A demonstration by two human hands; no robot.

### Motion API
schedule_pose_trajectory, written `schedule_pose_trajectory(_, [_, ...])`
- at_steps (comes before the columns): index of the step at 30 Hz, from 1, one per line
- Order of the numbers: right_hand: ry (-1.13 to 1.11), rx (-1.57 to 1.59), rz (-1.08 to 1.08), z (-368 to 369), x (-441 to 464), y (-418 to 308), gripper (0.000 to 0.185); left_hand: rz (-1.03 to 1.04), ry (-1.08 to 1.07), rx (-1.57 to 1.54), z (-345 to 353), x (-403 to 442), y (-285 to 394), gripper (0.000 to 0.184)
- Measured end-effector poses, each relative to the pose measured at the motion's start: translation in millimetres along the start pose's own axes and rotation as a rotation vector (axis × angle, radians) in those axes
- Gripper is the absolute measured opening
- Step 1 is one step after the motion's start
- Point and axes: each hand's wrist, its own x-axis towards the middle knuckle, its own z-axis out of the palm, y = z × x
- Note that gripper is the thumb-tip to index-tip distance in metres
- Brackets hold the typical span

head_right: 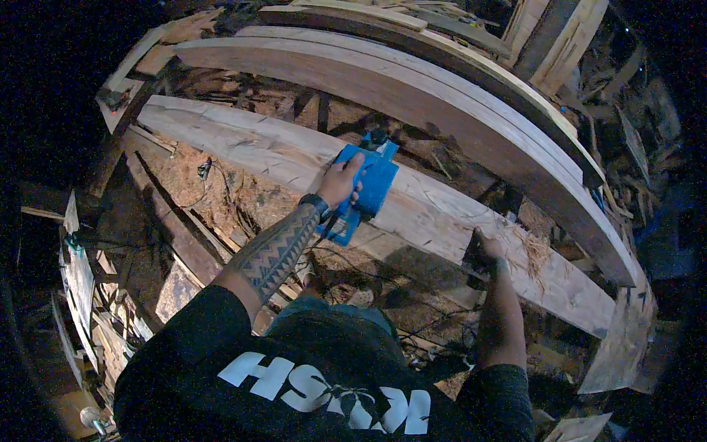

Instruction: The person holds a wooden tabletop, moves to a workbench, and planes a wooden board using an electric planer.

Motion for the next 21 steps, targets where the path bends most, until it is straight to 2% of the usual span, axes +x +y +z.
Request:
schedule_pose_trajectory(3, [-0.019, -0.114, -0.201, 21, 66, 51, 0.085, 0.025, -0.063, -0.089, -2, 5, -3, 0.070])
schedule_pose_trajectory(5, [-0.013, 0.013, -0.214, 17, 63, 46, 0.086, 0.081, -0.047, -0.099, 0, 2, -1, 0.070])
schedule_pose_trajectory(8, [0.104, 0.141, -0.164, 16, 42, 32, 0.088, 0.022, -0.063, -0.001, -10, -5, -3, 0.071])
schedule_pose_trajectory(11, [0.077, 0.042, -0.050, 3, 20, 14, 0.092, 0.251, -0.013, 0.119, -19, -7, -30, 0.069])
schedule_pose_trajectory(12, [0.058, -0.015, -0.054, 1, 18, 11, 0.094, 0.593, 0.233, 0.454, -27, -8, -41, 0.060])
schedule_pose_trajectory(13, [0.039, -0.071, -0.056, 2, 17, 11, 0.096, 0.541, 0.218, 0.403, -35, -17, -43, 0.058])
schedule_pose_trajectory(15, [0.078, -0.092, -0.201, 10, 31, 30, 0.089, 0.433, 0.183, 0.298, -55, -39, -51, 0.053])
schedule_pose_trajectory(17, [0.110, -0.116, -0.279, 15, 44, 47, 0.085, 0.406, 0.209, 0.411, -79, -67, -64, 0.036])
schedule_pose_trajectory(19, [0.182, -0.132, -0.231, 16, 15, 29, 0.084, 0.357, 0.110, 0.405, -104, -91, -86, 0.038])
schedule_pose_trajectory(21, [0.299, -0.138, -0.191, 19, -19, 9, 0.082, 0.204, -0.032, 0.735, -147, -94, -153, 0.049])
